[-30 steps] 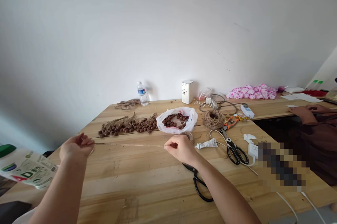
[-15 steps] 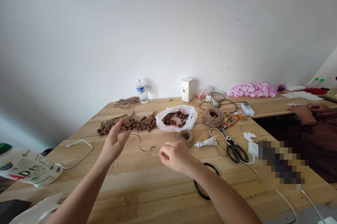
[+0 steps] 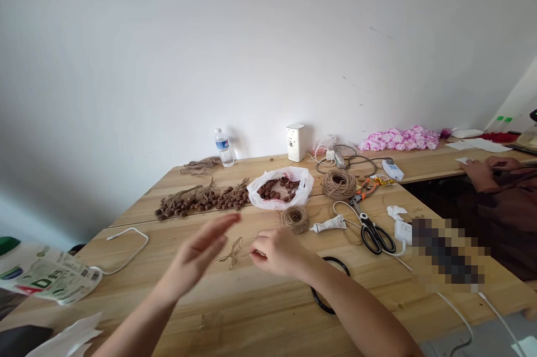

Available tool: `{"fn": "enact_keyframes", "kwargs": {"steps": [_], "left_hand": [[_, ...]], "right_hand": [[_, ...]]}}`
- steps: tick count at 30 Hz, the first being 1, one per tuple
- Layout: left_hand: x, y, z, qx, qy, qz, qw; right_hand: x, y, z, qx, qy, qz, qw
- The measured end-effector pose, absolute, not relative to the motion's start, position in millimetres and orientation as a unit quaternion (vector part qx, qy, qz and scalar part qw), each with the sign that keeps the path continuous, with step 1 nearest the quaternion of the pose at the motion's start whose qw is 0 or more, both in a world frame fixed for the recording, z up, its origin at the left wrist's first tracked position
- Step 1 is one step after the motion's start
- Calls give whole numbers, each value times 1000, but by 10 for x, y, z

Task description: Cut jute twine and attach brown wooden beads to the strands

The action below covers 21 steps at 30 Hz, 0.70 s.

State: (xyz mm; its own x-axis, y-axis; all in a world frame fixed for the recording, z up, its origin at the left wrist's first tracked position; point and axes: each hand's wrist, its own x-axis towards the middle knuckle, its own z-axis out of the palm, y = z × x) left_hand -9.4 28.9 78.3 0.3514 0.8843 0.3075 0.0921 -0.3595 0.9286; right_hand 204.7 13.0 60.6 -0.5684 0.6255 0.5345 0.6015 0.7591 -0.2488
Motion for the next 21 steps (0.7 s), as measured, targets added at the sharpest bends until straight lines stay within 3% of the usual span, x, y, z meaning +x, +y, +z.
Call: {"fn": "enact_keyframes", "kwargs": {"steps": [4, 21], "left_hand": [[226, 188, 642, 734, 304, 338, 505], [182, 241, 645, 591, 374, 336, 630]], "right_hand": [[2057, 121, 613, -353, -885, -11, 303], [2173, 109, 758, -340, -847, 165, 374]]}}
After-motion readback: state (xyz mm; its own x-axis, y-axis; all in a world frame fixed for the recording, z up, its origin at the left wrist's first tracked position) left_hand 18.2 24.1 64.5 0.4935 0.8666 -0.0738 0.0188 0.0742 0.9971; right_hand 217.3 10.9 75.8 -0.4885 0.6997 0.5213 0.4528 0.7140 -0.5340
